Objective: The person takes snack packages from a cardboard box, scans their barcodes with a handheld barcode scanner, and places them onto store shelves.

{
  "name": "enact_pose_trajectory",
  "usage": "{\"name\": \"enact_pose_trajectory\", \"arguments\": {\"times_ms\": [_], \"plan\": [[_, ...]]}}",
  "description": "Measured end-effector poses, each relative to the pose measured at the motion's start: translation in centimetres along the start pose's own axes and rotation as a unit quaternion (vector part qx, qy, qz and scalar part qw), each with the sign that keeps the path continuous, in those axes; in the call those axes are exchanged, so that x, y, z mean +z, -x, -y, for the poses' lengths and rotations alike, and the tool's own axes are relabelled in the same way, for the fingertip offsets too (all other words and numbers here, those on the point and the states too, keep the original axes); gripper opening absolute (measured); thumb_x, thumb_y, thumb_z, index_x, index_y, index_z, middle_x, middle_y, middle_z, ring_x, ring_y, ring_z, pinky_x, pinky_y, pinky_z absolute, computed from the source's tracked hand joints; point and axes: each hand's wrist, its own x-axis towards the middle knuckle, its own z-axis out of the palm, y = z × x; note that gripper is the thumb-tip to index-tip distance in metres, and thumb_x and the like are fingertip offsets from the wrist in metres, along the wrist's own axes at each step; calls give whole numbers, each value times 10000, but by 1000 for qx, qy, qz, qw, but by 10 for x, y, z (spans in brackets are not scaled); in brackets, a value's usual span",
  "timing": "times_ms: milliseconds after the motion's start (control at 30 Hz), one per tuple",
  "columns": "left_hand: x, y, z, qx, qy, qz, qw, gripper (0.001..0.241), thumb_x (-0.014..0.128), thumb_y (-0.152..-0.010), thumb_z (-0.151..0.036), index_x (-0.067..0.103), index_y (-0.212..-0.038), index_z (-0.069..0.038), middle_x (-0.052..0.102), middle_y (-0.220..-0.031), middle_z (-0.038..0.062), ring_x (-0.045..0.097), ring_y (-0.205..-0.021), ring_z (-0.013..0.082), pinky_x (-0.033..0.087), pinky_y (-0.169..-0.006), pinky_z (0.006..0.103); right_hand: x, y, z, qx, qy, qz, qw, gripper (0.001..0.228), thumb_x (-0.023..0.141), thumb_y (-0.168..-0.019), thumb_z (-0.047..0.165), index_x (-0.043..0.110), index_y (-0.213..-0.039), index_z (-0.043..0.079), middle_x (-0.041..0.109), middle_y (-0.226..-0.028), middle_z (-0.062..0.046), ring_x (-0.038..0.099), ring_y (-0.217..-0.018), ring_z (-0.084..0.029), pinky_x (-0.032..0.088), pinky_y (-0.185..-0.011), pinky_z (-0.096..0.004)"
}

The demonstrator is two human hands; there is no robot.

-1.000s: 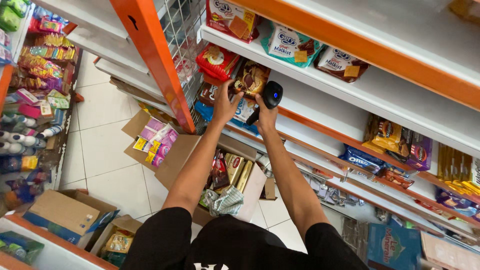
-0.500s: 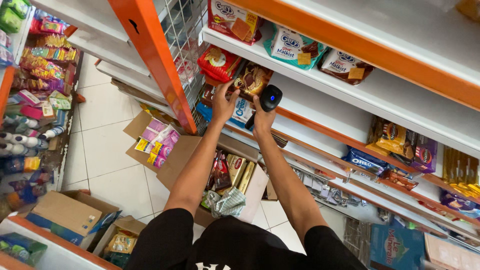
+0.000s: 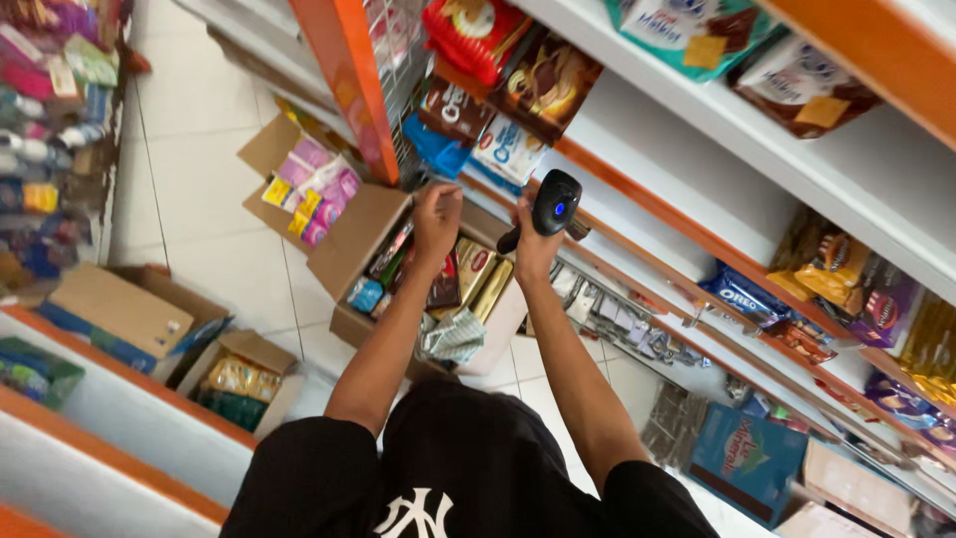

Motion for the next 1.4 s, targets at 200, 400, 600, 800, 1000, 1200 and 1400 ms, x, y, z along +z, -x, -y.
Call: {"name": "enact_pose_trajectory", "arguments": {"times_ms": [200,400,600,800,1000,1200,1400], "plan": [[-48,140,148,-207,-39,-7,978,155,721,-974,-185,688,-977,-33,723,-952,114,729,-878,247,601,-798,369,-13,94,-99,173,-16,57,983,283,769,-901,148,666,-1135,27,722,-988,-6,694,-881,-114,596,-766,-311],[-73,193,216,-239,-214,34,947,376,803,-861,-214,656,-1153,-29,684,-1049,204,647,-1020,366,532,-907,459,-34,135,-193,266,174,123,940,335,829,-878,299,757,-1084,45,724,-917,-23,633,-813,-125,529,-752,-311],[-69,189,254,-244,-321,39,914,663,853,-756,-198,573,-1341,-58,425,-1401,299,412,-1301,471,408,-1071,559,-44,132,-235,345,222,159,898,406,839,-845,362,751,-1054,25,734,-906,-33,670,-786,-148,589,-720,-347],[-77,176,281,-308,-427,176,832,557,748,-818,-216,593,-1338,-90,268,-1598,201,311,-1415,452,396,-1002,641,-39,132,-269,346,185,160,906,393,848,-865,322,757,-1121,39,726,-986,-38,629,-880,-145,524,-782,-331],[-89,170,275,-251,-453,146,843,448,724,-817,-158,727,-1263,-117,480,-1490,185,453,-1316,426,427,-995,635,-35,132,-287,326,153,177,916,421,830,-866,289,704,-1201,67,744,-1075,-14,672,-963,-129,539,-842,-303],[-99,165,226,-132,-282,12,950,335,634,-881,34,805,-1128,-114,681,-1270,218,671,-1100,411,547,-959,437,-31,134,-291,339,116,148,922,387,825,-864,262,715,-1172,55,756,-1078,-50,725,-922,-148,572,-866,-316],[-87,206,193,-192,-148,19,970,243,662,-969,-37,769,-1173,-115,702,-1288,175,710,-1162,331,573,-962,375,-35,132,-282,347,149,95,921,403,835,-890,284,722,-1180,26,722,-1036,-63,641,-921,-162,521,-828,-351]]}}
